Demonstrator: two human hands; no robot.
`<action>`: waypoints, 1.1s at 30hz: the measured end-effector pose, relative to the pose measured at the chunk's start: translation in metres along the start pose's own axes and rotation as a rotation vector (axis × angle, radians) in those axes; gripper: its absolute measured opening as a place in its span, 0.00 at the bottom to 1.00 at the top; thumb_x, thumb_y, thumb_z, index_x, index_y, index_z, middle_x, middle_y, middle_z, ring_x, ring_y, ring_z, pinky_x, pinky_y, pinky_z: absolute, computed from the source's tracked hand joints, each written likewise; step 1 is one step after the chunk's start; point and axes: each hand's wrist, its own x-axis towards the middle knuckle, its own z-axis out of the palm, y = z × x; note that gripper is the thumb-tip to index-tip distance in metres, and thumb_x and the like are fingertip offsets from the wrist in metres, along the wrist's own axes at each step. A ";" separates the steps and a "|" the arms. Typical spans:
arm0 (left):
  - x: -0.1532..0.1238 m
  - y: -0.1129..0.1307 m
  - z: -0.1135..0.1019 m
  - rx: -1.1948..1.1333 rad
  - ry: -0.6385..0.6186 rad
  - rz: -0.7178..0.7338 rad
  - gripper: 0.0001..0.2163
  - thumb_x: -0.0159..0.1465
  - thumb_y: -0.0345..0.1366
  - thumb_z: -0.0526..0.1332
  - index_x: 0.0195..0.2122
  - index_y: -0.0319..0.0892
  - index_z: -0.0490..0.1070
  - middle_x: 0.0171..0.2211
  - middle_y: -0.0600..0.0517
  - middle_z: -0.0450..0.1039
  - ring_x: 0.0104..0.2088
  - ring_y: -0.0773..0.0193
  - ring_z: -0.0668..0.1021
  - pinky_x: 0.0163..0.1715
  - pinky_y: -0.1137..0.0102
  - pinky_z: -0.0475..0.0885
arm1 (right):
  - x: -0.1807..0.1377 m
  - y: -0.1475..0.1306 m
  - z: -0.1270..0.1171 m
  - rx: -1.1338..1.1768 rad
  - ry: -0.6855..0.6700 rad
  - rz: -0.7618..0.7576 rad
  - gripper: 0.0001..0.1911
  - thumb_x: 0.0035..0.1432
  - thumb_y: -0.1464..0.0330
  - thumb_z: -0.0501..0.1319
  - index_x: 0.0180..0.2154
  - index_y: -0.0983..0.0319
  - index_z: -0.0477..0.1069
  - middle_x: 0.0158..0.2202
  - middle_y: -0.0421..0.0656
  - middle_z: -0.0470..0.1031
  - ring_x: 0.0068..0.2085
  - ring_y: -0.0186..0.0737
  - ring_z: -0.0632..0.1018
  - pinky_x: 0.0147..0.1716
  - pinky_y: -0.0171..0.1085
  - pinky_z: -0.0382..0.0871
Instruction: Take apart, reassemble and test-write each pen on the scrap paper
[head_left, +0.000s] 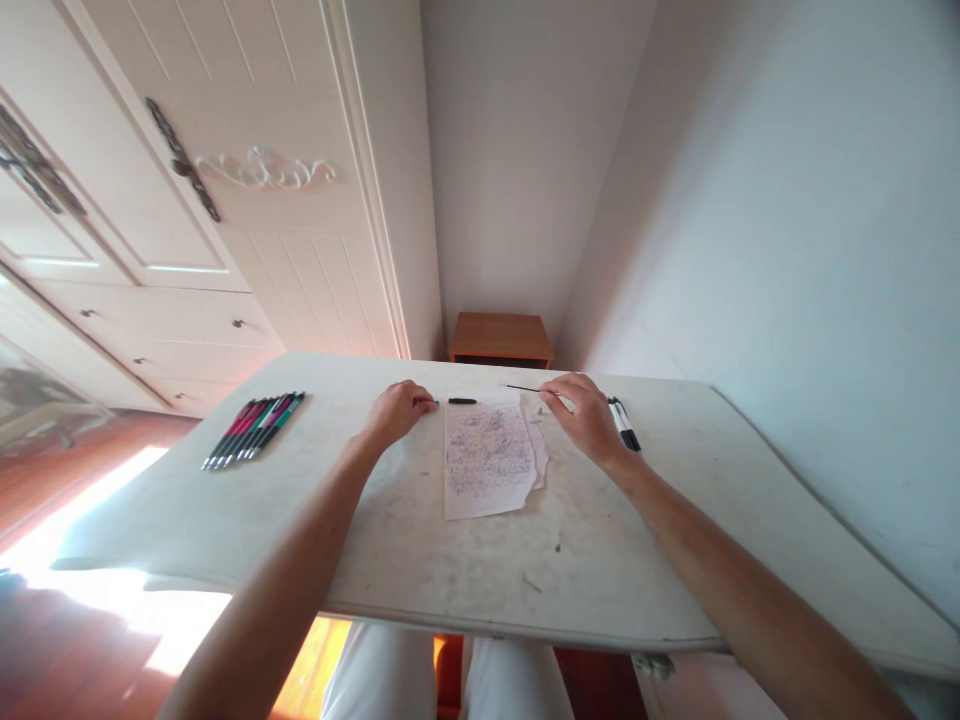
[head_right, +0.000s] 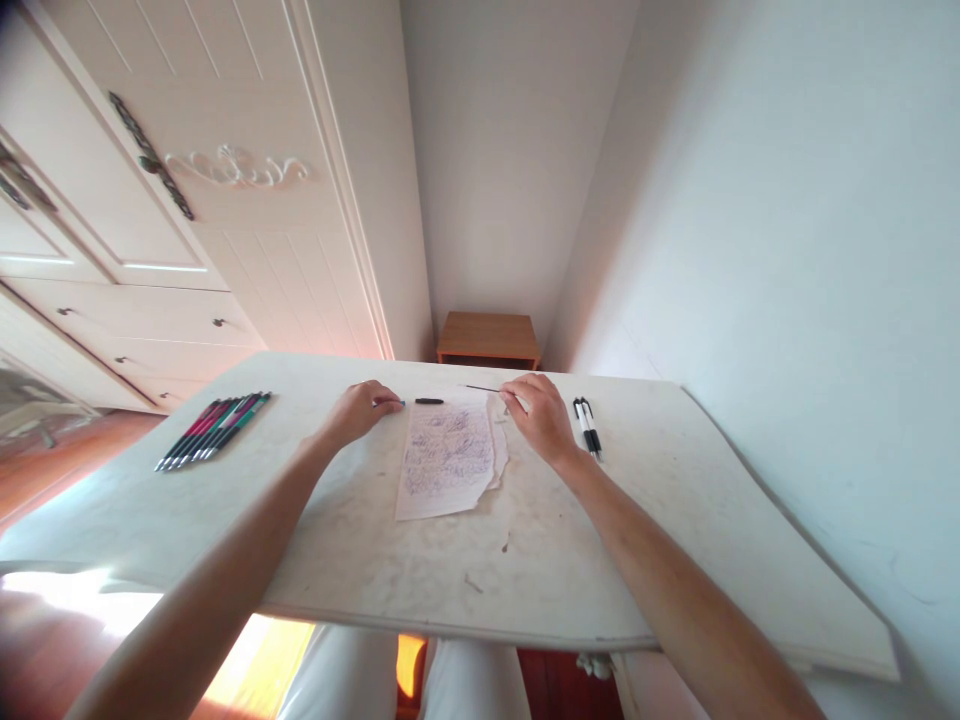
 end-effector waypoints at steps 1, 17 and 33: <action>0.000 0.000 -0.001 -0.042 0.023 -0.002 0.09 0.62 0.40 0.60 0.33 0.45 0.80 0.35 0.49 0.79 0.37 0.58 0.78 0.39 0.66 0.70 | 0.000 0.001 0.000 -0.002 -0.001 0.002 0.10 0.64 0.65 0.57 0.37 0.58 0.77 0.35 0.46 0.77 0.40 0.46 0.75 0.43 0.45 0.70; -0.013 0.051 0.000 -0.279 0.118 0.341 0.09 0.61 0.43 0.65 0.35 0.43 0.77 0.34 0.50 0.78 0.35 0.61 0.77 0.40 0.67 0.69 | -0.001 -0.014 0.000 -0.092 -0.104 -0.148 0.09 0.64 0.67 0.59 0.37 0.57 0.78 0.34 0.45 0.75 0.38 0.44 0.73 0.40 0.44 0.66; -0.015 0.057 0.009 -0.239 0.099 0.374 0.09 0.62 0.44 0.64 0.35 0.43 0.77 0.32 0.50 0.78 0.34 0.61 0.77 0.38 0.67 0.68 | -0.004 -0.021 0.004 -0.077 -0.126 -0.196 0.08 0.64 0.68 0.59 0.38 0.56 0.78 0.34 0.45 0.74 0.38 0.43 0.72 0.40 0.43 0.65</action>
